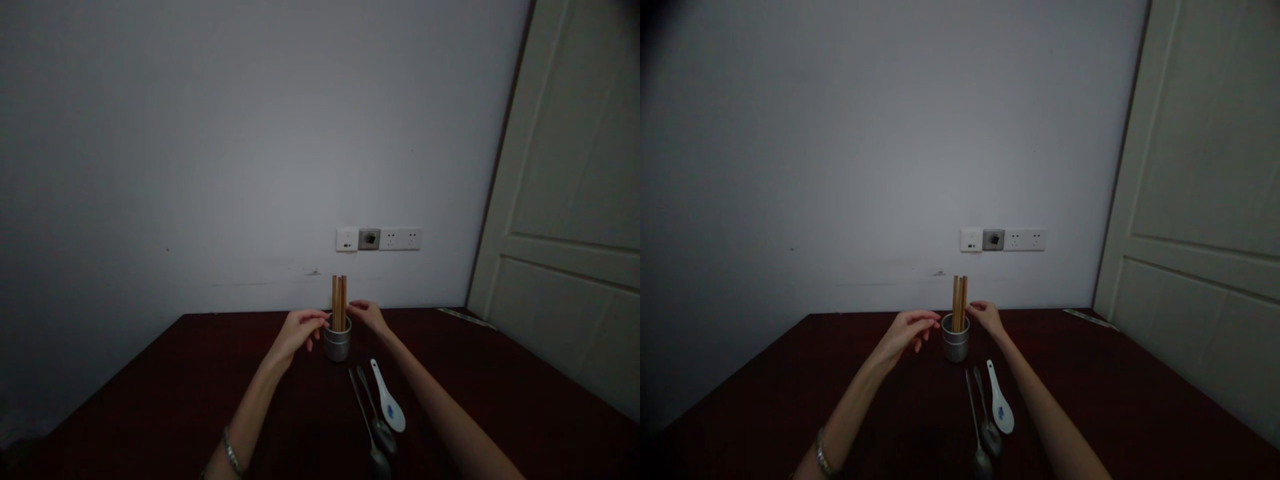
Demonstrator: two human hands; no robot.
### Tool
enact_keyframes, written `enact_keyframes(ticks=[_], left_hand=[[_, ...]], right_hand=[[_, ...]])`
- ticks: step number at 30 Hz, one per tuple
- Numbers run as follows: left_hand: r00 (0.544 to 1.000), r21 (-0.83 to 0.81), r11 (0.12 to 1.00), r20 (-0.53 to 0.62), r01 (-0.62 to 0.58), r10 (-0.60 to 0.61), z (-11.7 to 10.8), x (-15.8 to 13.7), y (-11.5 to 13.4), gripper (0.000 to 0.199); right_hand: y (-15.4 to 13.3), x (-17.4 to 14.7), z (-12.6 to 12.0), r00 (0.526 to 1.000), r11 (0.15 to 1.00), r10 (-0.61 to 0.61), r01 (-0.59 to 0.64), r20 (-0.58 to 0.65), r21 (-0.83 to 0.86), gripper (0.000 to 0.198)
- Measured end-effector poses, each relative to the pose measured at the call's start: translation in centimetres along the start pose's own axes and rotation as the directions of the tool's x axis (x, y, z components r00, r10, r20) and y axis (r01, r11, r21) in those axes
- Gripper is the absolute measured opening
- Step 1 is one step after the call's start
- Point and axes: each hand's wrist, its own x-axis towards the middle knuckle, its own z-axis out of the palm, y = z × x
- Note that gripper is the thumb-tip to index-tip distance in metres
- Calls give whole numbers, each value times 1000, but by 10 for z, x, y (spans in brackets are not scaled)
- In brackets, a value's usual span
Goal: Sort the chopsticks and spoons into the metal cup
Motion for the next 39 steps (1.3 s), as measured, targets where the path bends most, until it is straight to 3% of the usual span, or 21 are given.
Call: enact_keyframes(ticks=[4,9,14,18,25,31,39], left_hand=[[997,115,993,75,25,-34,3,-2,-1,28],[971,289,957,216,35,-101,15,0,-18,25],[974,552,834,192,-8,-117,29,6,-54,17],[974,636,772,180,-7,-140,39,6,-76,16],[942,751,638,65,172,-330,61,2,-91,15],[923,838,524,70,152,-379,84,-2,-95,19],[941,869,475,38,135,-336,95,-7,-106,20]], right_hand=[[6,-16,-31,999,996,-3,-1,-43,-92,29],[34,-49,-78,997,983,36,-48,-72,-179,29],[59,-91,-117,994,962,99,-106,-41,-251,29],[61,-120,-135,998,948,66,-67,-13,-311,28],[59,-148,-138,1000,928,28,-27,-2,-371,27],[58,-157,-131,996,923,-71,49,-45,-383,25],[60,-157,-132,997,923,-73,52,-40,-382,25]])
